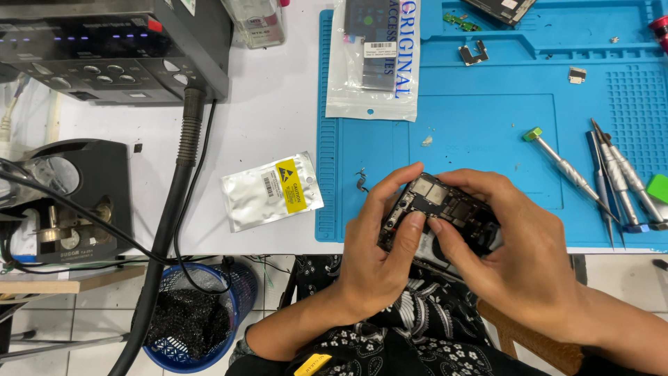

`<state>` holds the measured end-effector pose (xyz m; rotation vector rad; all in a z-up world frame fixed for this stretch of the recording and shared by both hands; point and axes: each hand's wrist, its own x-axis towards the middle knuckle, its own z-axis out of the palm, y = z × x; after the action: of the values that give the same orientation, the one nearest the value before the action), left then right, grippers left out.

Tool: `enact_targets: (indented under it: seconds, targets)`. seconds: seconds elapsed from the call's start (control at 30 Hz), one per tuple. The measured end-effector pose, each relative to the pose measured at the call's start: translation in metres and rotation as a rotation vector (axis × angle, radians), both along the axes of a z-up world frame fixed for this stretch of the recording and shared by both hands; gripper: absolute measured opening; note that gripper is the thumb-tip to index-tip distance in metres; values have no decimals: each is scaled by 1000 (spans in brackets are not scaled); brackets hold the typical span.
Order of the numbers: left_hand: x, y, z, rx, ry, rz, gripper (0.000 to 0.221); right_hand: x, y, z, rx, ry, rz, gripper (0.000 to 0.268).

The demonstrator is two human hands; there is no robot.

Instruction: The person uses a screwdriver to remove screws from the internal frame of a disassembled smartphone. They then use a green plastic spudger to pry and disconnect internal components and ribbon cables.

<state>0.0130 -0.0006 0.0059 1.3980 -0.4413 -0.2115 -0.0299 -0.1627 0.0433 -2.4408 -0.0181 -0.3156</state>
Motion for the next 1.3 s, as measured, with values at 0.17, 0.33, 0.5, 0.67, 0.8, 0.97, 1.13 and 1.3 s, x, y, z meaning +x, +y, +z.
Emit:
enact_targets:
  seconds: [0.17, 0.33, 0.5, 0.67, 0.8, 0.97, 1.13, 1.3]
  targets:
    - [5, -3, -6, 2, -18, 32, 42, 8, 0, -3, 11, 65, 4, 44]
    - [10, -5, -4, 21, 33, 60, 44, 12, -20, 5, 52, 87, 32, 59]
    - [15, 0, -4, -1, 70, 79, 42, -16, -97, 34, -155, -50, -145, 50]
    - [17, 1, -3, 12, 117, 189, 44, -66, -172, -14, 244, -179, -512, 16]
    - [17, -4, -5, 45, 173, 241, 47, -69, -154, 4, -1, -151, -510, 24]
    - [15, -3, -10, 22, 203, 268, 48, -72, -157, 0, -54, -142, -490, 12]
    - [12, -3, -13, 14, 220, 289, 49, -88, -172, -20, 104, -291, -570, 15]
    - [12, -4, -14, -14, 249, 305, 50, -95, -181, -28, 194, -413, -663, 14]
